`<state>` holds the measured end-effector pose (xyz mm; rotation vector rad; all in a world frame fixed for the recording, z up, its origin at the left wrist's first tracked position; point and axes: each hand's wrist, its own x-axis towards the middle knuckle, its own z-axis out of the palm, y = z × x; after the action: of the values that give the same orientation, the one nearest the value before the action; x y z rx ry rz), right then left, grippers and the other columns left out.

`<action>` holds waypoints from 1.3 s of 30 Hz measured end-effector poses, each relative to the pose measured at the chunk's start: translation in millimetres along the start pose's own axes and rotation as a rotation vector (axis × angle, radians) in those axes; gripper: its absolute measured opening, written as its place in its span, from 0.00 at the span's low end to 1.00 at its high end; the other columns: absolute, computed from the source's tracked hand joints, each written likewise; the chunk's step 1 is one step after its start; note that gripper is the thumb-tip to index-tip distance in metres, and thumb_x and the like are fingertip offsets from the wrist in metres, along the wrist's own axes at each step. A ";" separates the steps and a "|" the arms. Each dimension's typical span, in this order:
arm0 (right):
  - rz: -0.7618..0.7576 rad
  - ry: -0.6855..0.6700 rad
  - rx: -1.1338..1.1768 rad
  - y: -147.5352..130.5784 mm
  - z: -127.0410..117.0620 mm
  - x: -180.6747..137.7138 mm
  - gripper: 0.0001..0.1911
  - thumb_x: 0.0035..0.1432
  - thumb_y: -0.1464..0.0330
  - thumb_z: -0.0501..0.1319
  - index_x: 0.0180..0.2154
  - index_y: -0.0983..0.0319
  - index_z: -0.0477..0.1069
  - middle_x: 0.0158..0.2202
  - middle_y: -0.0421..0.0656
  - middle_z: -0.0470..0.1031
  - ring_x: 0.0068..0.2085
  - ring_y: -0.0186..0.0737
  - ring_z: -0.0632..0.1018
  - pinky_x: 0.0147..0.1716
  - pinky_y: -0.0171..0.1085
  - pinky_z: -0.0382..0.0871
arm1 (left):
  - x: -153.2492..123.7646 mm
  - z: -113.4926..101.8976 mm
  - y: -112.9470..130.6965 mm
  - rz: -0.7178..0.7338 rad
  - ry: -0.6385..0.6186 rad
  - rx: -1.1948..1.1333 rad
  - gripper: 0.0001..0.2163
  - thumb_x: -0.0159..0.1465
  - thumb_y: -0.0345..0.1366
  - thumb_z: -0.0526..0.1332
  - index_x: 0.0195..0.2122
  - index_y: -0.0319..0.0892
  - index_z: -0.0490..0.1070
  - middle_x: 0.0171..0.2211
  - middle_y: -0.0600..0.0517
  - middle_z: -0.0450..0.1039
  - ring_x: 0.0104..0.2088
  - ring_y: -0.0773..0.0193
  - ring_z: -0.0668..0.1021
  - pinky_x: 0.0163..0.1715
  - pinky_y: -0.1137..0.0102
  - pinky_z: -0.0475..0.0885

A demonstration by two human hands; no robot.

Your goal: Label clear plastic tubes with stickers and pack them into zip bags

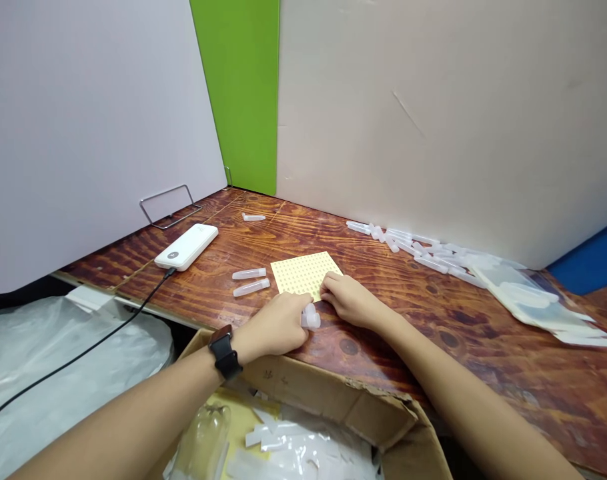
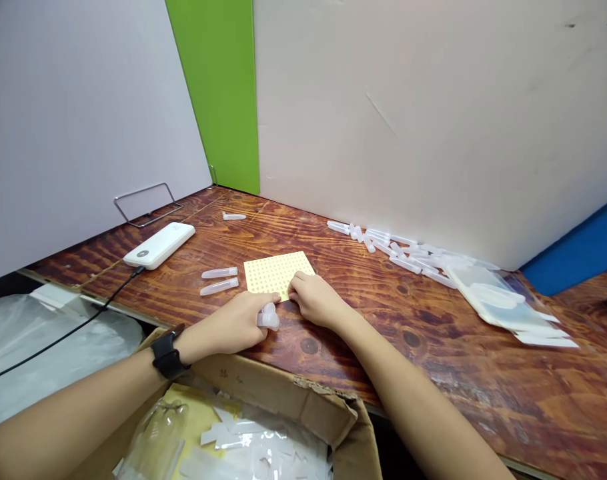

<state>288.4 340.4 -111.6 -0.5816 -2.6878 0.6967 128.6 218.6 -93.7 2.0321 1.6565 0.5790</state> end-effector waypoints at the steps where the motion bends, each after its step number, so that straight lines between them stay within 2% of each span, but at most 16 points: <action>1: 0.001 0.006 0.019 -0.3 -1.1 -0.4 0.09 0.56 0.80 0.56 0.28 0.62 0.65 0.30 0.43 0.66 0.32 0.40 0.68 0.34 0.37 0.60 | 0.0 -0.2 0.0 -0.001 -0.001 -0.003 0.10 0.48 0.23 0.53 0.29 0.43 0.65 0.29 0.53 0.73 0.28 0.62 0.72 0.26 0.70 0.59; 8: -0.053 0.062 0.311 -13.5 -16.3 -3.7 0.06 0.60 0.70 0.52 0.30 0.61 0.62 0.30 0.41 0.65 0.32 0.38 0.67 0.34 0.36 0.62 | -0.5 -5.6 3.7 0.034 0.025 -0.042 0.08 0.49 0.22 0.52 0.26 0.43 0.60 0.25 0.55 0.69 0.25 0.65 0.69 0.25 0.71 0.58; 13: -0.124 0.027 0.591 -35.8 -20.4 -8.1 0.15 0.63 0.58 0.53 0.30 0.61 0.62 0.31 0.42 0.65 0.33 0.38 0.68 0.34 0.36 0.64 | -2.8 -7.0 8.7 0.074 0.139 -0.062 0.08 0.54 0.24 0.52 0.26 0.44 0.55 0.24 0.56 0.65 0.25 0.66 0.66 0.25 0.71 0.57; 16: -0.136 0.007 0.690 -44.3 -22.4 -10.6 0.18 0.63 0.54 0.55 0.29 0.61 0.64 0.33 0.43 0.65 0.35 0.39 0.68 0.36 0.37 0.63 | -4.4 -6.0 10.0 0.132 0.182 -0.057 0.08 0.55 0.25 0.54 0.26 0.44 0.55 0.24 0.56 0.64 0.24 0.66 0.66 0.25 0.71 0.56; 21: -0.128 0.020 0.643 -48.3 -23.1 -12.3 0.17 0.64 0.55 0.54 0.29 0.61 0.64 0.34 0.43 0.66 0.36 0.40 0.68 0.39 0.38 0.63 | -3.4 -3.9 10.0 0.115 0.235 0.010 0.08 0.55 0.24 0.53 0.27 0.44 0.56 0.25 0.54 0.67 0.24 0.65 0.67 0.24 0.70 0.56; 28: -0.063 0.073 0.624 -48.6 -18.8 -10.8 0.11 0.62 0.63 0.56 0.29 0.61 0.64 0.30 0.41 0.66 0.33 0.38 0.67 0.34 0.36 0.61 | -0.6 -1.9 9.9 0.065 0.232 0.113 0.08 0.54 0.24 0.53 0.28 0.45 0.56 0.26 0.53 0.68 0.26 0.63 0.69 0.24 0.69 0.56; 33: -0.012 0.131 0.635 -48.1 -11.1 -9.3 0.10 0.59 0.62 0.57 0.29 0.61 0.65 0.29 0.41 0.67 0.32 0.39 0.67 0.32 0.36 0.62 | 0.2 -0.6 9.7 0.023 0.232 0.156 0.08 0.54 0.24 0.54 0.28 0.45 0.57 0.27 0.52 0.69 0.27 0.62 0.71 0.25 0.68 0.57; 39: 0.065 0.166 0.811 -46.1 -6.9 -7.3 0.10 0.54 0.62 0.63 0.30 0.62 0.67 0.29 0.41 0.69 0.31 0.37 0.69 0.31 0.36 0.64 | -1.2 0.7 10.3 0.001 0.250 0.195 0.09 0.52 0.23 0.53 0.28 0.45 0.57 0.26 0.51 0.68 0.27 0.60 0.70 0.25 0.67 0.56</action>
<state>283.3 302.9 -83.4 -0.4666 -1.9846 1.5481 136.9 215.6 -88.3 2.1693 1.9227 0.7220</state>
